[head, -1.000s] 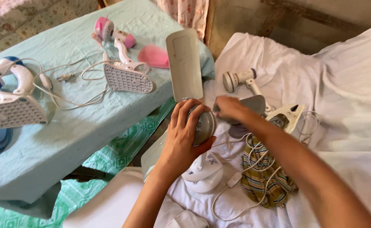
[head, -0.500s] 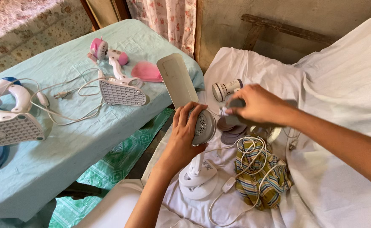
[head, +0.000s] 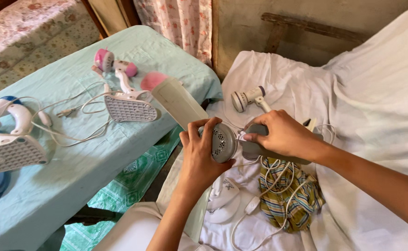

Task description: The person assembles a small electric fan by attaching three fan blades to the central hub and securing them. They then place the assembled fan unit onto its base and handle a purple plastic cover.

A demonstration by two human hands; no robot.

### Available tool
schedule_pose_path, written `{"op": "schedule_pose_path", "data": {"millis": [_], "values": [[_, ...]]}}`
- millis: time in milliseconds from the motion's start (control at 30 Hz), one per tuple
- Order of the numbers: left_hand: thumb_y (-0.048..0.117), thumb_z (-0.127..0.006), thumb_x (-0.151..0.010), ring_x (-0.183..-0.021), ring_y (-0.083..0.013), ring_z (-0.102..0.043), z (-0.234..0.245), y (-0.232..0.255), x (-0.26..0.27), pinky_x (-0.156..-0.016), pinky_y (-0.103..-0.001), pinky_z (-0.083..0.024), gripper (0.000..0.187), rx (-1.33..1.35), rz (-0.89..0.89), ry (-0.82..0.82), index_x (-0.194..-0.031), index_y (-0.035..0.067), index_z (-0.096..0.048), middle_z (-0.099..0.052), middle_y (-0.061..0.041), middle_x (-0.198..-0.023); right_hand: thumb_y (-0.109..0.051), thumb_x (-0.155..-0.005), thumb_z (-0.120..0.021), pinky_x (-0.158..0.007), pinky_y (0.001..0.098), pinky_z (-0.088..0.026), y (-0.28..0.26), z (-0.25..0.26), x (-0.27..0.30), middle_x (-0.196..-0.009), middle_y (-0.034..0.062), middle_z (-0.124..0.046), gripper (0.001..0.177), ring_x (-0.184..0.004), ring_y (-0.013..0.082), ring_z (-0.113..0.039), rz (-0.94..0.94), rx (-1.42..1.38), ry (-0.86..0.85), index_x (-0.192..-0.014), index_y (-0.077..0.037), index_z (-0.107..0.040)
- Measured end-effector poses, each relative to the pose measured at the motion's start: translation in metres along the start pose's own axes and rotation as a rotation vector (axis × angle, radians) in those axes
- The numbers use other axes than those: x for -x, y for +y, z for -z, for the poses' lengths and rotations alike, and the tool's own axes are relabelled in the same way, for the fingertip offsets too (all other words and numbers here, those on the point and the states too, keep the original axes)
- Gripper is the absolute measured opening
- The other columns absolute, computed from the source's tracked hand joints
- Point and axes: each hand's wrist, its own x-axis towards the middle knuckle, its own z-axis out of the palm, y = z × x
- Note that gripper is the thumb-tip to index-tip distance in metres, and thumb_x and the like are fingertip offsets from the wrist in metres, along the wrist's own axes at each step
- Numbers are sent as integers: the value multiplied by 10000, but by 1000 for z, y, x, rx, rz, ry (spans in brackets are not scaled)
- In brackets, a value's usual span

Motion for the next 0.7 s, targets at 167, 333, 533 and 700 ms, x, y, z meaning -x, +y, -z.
{"op": "schedule_pose_path", "data": {"millis": [167, 333, 533, 700], "values": [[152, -952, -462, -1154, -420, -422, -6, 7, 0, -985, -508, -432, 1018, -23, 1, -2, -1374, 161, -499, -462, -130, -1346, -301, -801, -789, -697, 395, -567, 7, 4, 2, -791, 180, -768, 293, -723, 278, -774, 9, -10, -18, -1013, -100, -806], [148, -948, -467, -1148, -421, -413, -7, 9, 1, -984, -507, -428, 1014, -32, 15, -16, -1374, 160, -496, -455, -132, -1353, -309, -788, -804, -692, 396, -570, 4, 6, 3, -776, 190, -762, 305, -709, 285, -772, 2, 16, -25, -1001, -90, -804], [139, -945, -469, -1151, -419, -399, -6, 9, 3, -993, -520, -411, 995, -20, 13, -9, -1362, 170, -506, -453, -133, -1352, -352, -783, -809, -712, 384, -578, -2, 10, 1, -808, 165, -779, 353, -727, 269, -777, -7, 65, -88, -1023, -94, -798], [127, -945, -467, -1142, -434, -393, -7, 9, 3, -994, -536, -395, 994, -27, 2, -6, -1358, 173, -508, -443, -143, -1348, -349, -771, -809, -726, 363, -590, -9, 14, 0, -851, 130, -800, 369, -756, 220, -781, -40, 66, -137, -1052, -112, -796]]}}
